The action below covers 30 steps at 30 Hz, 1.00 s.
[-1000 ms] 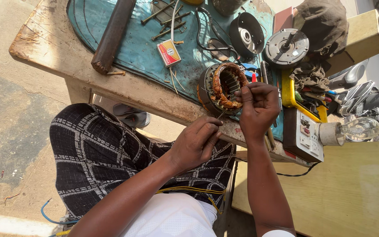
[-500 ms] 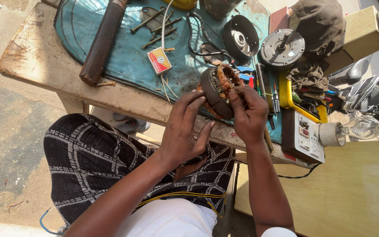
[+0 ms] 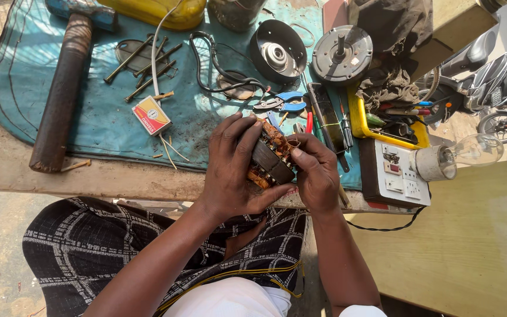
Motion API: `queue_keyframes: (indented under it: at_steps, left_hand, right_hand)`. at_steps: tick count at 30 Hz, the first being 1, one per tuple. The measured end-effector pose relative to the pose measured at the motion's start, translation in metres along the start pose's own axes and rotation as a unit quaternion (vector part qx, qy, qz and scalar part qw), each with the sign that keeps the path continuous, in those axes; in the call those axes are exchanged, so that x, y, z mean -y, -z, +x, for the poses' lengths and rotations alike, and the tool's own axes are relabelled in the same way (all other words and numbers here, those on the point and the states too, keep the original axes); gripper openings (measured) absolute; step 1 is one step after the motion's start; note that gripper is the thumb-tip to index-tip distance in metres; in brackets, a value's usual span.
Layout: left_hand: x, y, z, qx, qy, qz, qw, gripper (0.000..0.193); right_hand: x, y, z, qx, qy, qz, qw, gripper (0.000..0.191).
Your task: The person sits at a low outdoor workbench rewinding an electric motor stator. They strip and position insulated wire, feed the wire into the stator slots by hand, press the windings into place, and use pliers to cut and adjust the wire ends.
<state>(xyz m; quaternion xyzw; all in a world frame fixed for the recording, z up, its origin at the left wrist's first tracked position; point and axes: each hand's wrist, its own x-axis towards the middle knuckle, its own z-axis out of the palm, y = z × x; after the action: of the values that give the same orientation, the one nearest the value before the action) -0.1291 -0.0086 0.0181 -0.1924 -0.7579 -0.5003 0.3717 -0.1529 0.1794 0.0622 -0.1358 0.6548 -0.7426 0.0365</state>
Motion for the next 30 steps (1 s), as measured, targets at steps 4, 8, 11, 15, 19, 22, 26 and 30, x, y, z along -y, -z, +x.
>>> queue_keyframes:
  at_steps: [4, 8, 11, 15, 19, 22, 26, 30]
  left_hand:
    - [0.0, -0.001, 0.0, 0.005, 0.003, 0.007, 1.0, 0.102]
    - [0.0, -0.001, -0.001, 0.016, 0.001, 0.019, 1.0, 0.099]
    - [0.0, -0.001, -0.002, 0.022, 0.003, 0.017, 1.0, 0.098]
    - [0.0, -0.001, -0.004, 0.028, 0.006, 0.019, 0.999, 0.099]
    - [-0.001, -0.002, -0.004, 0.037, 0.008, 0.024, 0.999, 0.098]
    - [0.0, -0.003, -0.004, 0.039, 0.008, 0.023, 0.999, 0.098]
    - [0.0, -0.002, -0.005, 0.039, 0.011, 0.021, 0.999, 0.097]
    - [-0.001, -0.003, -0.006, 0.042, 0.011, 0.022, 0.999, 0.098]
  right_hand:
    - [0.013, -0.008, 0.005, 0.036, 0.092, -0.101, 0.99, 0.029]
    - [0.021, -0.014, 0.012, 0.042, 0.161, -0.263, 0.95, 0.022]
    - [0.019, -0.015, 0.012, 0.02, 0.121, -0.209, 0.97, 0.012]
    - [0.013, -0.012, 0.008, -0.023, 0.064, -0.127, 0.99, 0.01]
    - [0.01, -0.008, 0.006, -0.038, 0.053, -0.124, 0.99, 0.013]
    - [0.01, -0.007, 0.005, -0.025, 0.076, -0.142, 0.987, 0.02]
    - [0.012, -0.009, 0.003, -0.01, 0.099, -0.152, 0.983, 0.029]
    - [0.013, -0.011, 0.002, -0.019, 0.113, -0.185, 0.976, 0.034]
